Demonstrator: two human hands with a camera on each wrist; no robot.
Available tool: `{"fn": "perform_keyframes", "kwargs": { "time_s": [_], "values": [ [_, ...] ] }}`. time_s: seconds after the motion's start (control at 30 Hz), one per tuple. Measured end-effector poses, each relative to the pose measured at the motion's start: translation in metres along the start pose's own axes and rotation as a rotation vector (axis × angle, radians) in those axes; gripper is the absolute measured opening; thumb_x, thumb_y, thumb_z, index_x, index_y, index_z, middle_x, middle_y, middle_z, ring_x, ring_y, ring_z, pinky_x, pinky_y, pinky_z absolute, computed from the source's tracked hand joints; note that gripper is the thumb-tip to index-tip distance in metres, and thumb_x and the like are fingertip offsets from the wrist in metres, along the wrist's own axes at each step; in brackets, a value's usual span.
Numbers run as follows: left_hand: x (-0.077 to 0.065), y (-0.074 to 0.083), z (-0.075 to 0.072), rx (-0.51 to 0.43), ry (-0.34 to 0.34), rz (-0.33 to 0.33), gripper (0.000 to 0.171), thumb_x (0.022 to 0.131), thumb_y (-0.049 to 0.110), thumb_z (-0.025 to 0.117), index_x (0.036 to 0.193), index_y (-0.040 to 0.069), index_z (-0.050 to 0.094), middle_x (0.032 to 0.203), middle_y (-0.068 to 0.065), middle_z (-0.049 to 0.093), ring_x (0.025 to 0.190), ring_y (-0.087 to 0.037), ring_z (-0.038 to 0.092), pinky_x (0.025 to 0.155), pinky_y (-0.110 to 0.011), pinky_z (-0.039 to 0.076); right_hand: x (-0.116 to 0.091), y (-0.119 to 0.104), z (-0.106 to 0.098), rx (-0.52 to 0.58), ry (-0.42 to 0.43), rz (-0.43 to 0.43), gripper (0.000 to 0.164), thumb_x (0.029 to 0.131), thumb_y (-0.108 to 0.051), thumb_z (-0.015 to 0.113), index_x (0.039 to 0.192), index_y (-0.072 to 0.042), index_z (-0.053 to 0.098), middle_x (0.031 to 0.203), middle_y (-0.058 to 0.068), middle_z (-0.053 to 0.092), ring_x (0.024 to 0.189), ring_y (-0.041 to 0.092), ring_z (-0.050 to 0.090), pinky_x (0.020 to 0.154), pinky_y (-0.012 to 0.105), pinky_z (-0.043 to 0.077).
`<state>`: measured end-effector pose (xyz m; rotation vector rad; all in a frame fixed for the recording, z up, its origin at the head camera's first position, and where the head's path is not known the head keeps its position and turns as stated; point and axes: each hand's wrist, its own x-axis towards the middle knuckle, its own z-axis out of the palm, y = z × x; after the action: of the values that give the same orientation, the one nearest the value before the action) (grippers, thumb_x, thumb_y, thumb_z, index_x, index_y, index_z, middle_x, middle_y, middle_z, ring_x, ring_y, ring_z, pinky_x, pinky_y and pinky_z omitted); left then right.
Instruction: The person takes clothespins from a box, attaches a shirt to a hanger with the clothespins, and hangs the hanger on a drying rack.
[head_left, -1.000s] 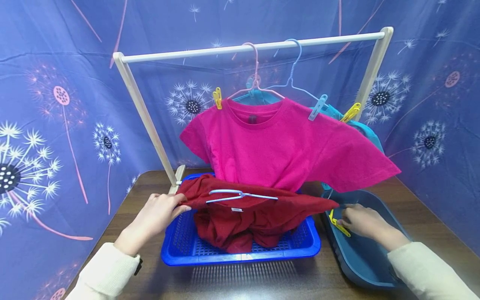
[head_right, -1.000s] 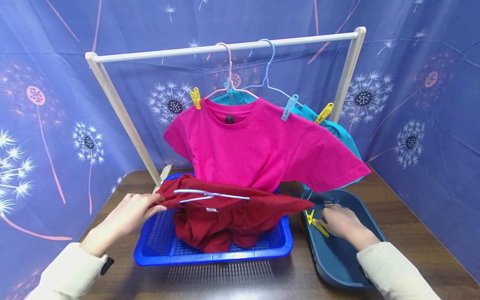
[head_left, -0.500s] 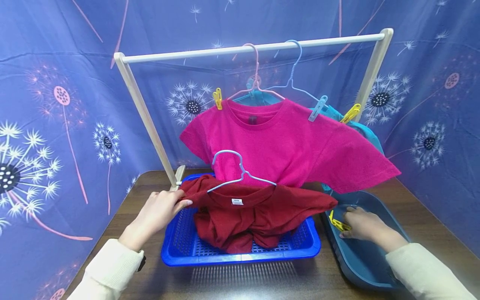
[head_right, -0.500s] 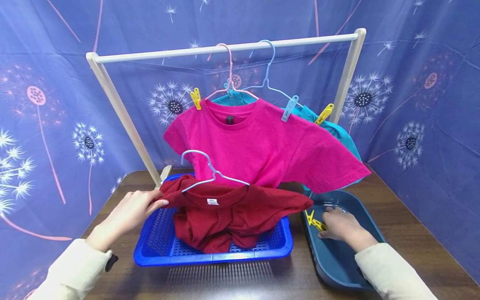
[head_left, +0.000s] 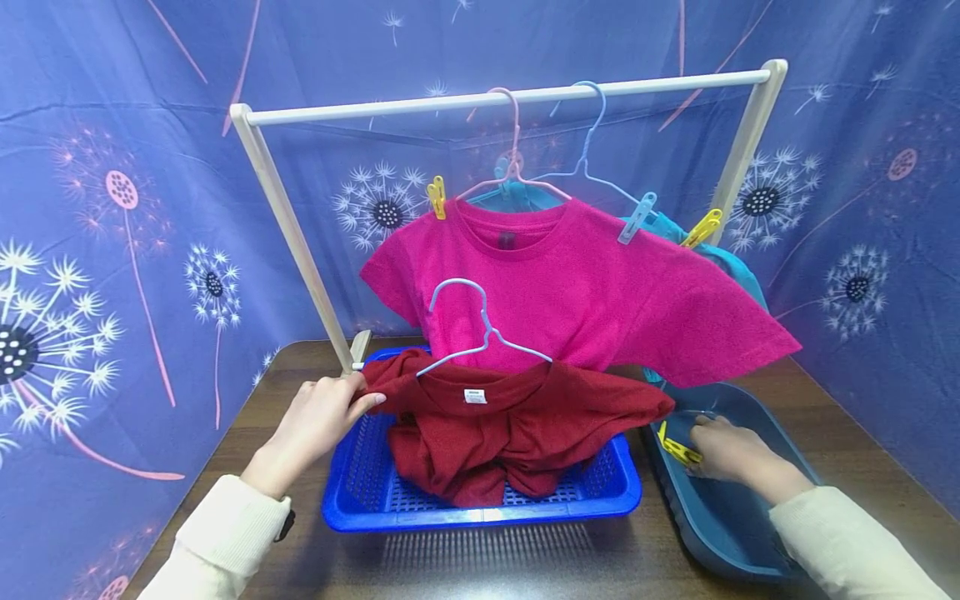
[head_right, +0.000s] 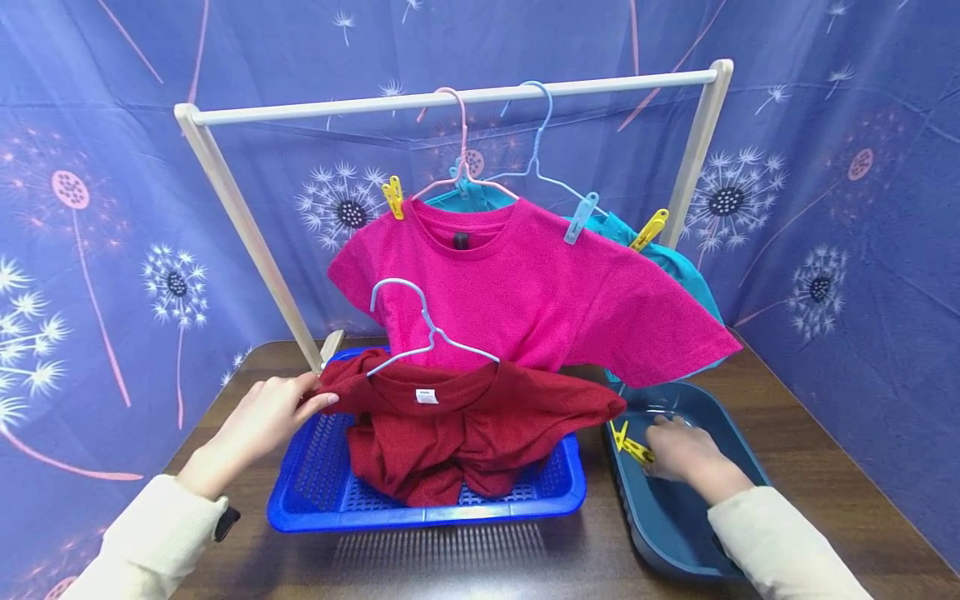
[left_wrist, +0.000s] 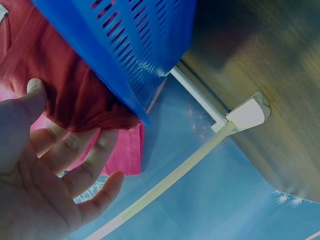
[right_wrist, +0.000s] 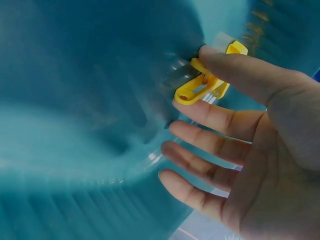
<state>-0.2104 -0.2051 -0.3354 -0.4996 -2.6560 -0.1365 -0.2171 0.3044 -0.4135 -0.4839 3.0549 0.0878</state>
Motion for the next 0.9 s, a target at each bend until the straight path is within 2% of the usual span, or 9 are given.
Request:
{"fn": "perform_keyframes", "kwargs": {
  "time_s": [0.17, 0.3, 0.47, 0.53, 0.77, 0.9],
  "values": [
    [0.0, -0.002, 0.001, -0.024, 0.014, -0.01, 0.029, 0.084, 0.035, 0.063, 0.065, 0.016, 0.051, 0.05, 0.007, 0.043, 0.046, -0.013, 0.042, 0.048, -0.033, 0.033, -0.002, 0.001, -0.005, -0.002, -0.005, -0.004, 0.026, 0.066, -0.023, 0.077, 0.066, -0.012, 0.053, 0.102, 0.025, 0.061, 0.09, 0.04, 0.056, 0.055, 0.04, 0.044],
    [0.0, -0.004, 0.002, -0.021, 0.013, -0.015, 0.027, 0.084, 0.035, 0.062, 0.066, 0.017, 0.052, 0.05, 0.008, 0.043, 0.047, -0.013, 0.043, 0.049, -0.034, 0.034, -0.002, 0.001, -0.011, -0.02, -0.009, 0.003, 0.025, 0.067, -0.023, 0.077, 0.071, -0.009, 0.056, 0.102, 0.025, 0.061, 0.085, 0.036, 0.056, 0.056, 0.041, 0.045],
    [0.0, -0.004, 0.003, -0.025, 0.01, -0.022, 0.027, 0.084, 0.034, 0.062, 0.067, 0.017, 0.052, 0.051, 0.007, 0.044, 0.048, -0.013, 0.043, 0.049, -0.035, 0.034, -0.003, -0.002, -0.018, -0.036, 0.02, 0.008, 0.039, 0.066, -0.026, 0.077, 0.091, 0.0, 0.062, 0.105, 0.025, 0.06, 0.085, 0.037, 0.056, 0.06, 0.046, 0.047],
    [-0.001, -0.004, 0.003, -0.028, -0.002, -0.03, 0.027, 0.085, 0.035, 0.061, 0.068, 0.017, 0.052, 0.051, 0.007, 0.044, 0.049, -0.013, 0.043, 0.05, -0.036, 0.034, -0.004, -0.003, -0.021, -0.029, 0.038, 0.006, 0.042, 0.066, -0.026, 0.076, 0.094, 0.002, 0.061, 0.102, 0.023, 0.06, 0.085, 0.037, 0.056, 0.06, 0.047, 0.048],
    [-0.001, -0.004, 0.003, -0.02, -0.027, -0.04, 0.027, 0.086, 0.036, 0.059, 0.069, 0.017, 0.052, 0.053, 0.007, 0.044, 0.05, -0.012, 0.043, 0.052, -0.036, 0.035, -0.007, -0.008, -0.035, -0.008, 0.089, -0.025, 0.036, 0.068, -0.028, 0.076, 0.086, -0.004, 0.056, 0.089, 0.012, 0.058, 0.076, 0.03, 0.055, 0.053, 0.041, 0.047],
    [0.0, -0.004, 0.005, -0.02, -0.018, -0.035, 0.027, 0.086, 0.036, 0.059, 0.069, 0.017, 0.052, 0.052, 0.007, 0.043, 0.05, -0.012, 0.043, 0.052, -0.036, 0.035, -0.01, -0.01, -0.04, -0.037, 0.185, -0.072, 0.031, 0.066, -0.024, 0.077, 0.078, -0.009, 0.053, 0.078, 0.002, 0.053, 0.069, 0.022, 0.052, 0.053, 0.037, 0.045]
  ]
}}
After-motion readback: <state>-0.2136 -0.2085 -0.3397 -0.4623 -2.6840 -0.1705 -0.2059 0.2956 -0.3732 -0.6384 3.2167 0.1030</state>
